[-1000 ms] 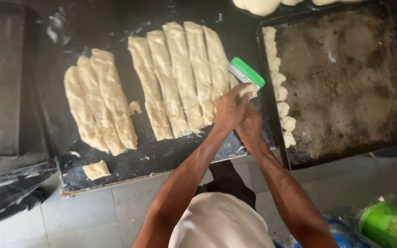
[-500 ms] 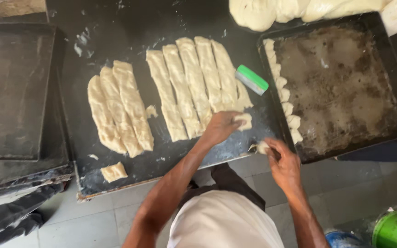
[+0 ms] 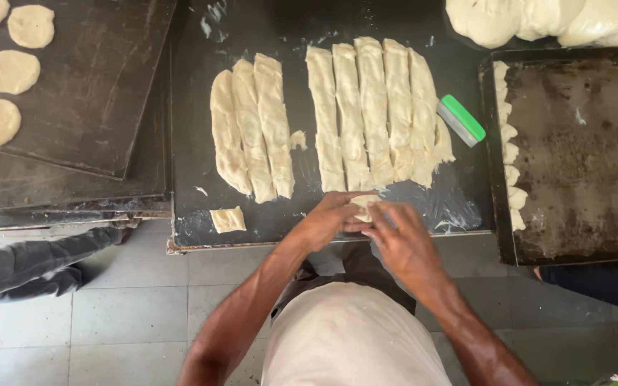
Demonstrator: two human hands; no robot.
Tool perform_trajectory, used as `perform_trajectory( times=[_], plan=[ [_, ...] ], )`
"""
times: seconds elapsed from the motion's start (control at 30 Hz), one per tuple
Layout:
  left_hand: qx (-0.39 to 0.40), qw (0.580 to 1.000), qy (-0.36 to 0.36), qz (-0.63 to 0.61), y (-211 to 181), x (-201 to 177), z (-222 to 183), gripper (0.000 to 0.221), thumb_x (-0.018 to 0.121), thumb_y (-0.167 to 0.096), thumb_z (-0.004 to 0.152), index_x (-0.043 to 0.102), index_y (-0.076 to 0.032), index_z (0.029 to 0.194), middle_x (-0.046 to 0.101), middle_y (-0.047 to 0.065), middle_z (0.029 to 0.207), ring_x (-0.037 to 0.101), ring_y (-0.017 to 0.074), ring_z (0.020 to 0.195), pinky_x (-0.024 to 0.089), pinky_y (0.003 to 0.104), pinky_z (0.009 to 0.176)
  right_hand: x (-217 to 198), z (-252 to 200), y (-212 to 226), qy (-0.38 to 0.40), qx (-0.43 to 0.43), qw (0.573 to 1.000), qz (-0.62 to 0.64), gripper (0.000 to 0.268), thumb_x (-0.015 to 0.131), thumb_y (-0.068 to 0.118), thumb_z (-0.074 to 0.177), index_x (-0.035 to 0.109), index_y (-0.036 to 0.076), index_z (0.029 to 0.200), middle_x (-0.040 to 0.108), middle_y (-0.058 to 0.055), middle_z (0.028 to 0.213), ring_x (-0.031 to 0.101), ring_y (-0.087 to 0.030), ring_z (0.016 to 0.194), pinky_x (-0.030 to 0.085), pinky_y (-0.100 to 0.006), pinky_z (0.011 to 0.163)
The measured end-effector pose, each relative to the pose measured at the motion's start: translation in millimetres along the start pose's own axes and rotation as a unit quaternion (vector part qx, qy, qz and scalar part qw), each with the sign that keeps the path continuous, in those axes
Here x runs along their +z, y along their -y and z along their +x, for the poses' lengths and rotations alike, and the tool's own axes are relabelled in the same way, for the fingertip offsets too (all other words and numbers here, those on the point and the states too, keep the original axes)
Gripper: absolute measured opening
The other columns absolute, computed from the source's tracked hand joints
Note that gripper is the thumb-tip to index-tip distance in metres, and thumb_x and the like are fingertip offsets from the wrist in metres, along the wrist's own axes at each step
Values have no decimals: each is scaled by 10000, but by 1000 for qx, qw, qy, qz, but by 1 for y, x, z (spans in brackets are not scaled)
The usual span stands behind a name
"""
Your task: The person prepares dough by kneading it on a flat surface, stretching it into a large rectangle, and using a scraper to cut it into strips and then smaller squares, before shaping the pieces and placing them on a metal tray.
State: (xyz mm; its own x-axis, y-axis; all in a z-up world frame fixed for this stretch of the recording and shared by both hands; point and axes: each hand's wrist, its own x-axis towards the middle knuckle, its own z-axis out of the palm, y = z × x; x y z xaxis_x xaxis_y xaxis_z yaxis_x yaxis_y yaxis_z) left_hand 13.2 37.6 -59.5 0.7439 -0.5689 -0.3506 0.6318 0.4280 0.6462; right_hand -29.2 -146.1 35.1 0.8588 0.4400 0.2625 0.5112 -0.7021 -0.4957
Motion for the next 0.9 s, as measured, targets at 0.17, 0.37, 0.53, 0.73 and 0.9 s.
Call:
perform_trajectory(
  times=[0.17,0.37,0.53,0.73,0.9],
  plan=[
    [40,995,51,76,-4,14,-25,492,558,-34,955,502,-9,1443,561,69,1415,648,188,1185,564,379,1040,1,-13,-8,-95,49,993,45,176,799,89,864,747,100,1032,661,-41,974,628,-265,968,517,-378,879],
    [76,973,84,201,-10,47,-10,509,641,27,968,531,-83,1452,650,65,1275,675,187,1075,579,347,961,-17,-25,-63,6,390,777,494,195,780,84,851,769,60,1044,752,-41,965,656,-154,925,542,-290,849],
    [-9,927,18,374,-6,73,33,399,677,-89,963,686,-46,1360,792,101,1108,754,182,949,628,330,841,-42,-38,-78,0,180,977,111,170,778,125,915,767,65,1073,679,-64,1060,660,-232,1004,558,-337,848],
    [-139,985,52,89,7,94,96,410,553,-172,1055,600,46,1399,736,168,1180,742,211,973,627,343,882,-66,-50,-100,-47,37,998,-24,326,767,146,829,730,71,1144,617,-98,1164,619,-337,1118,529,-486,948],
    [36,937,104,330,-12,143,134,401,652,-35,953,667,20,1350,626,152,1467,689,264,1204,576,401,1005,-73,-42,-188,-98,172,964,180,245,724,87,911,718,40,1152,661,-124,1196,645,-323,1161,545,-437,948]
  ],
)
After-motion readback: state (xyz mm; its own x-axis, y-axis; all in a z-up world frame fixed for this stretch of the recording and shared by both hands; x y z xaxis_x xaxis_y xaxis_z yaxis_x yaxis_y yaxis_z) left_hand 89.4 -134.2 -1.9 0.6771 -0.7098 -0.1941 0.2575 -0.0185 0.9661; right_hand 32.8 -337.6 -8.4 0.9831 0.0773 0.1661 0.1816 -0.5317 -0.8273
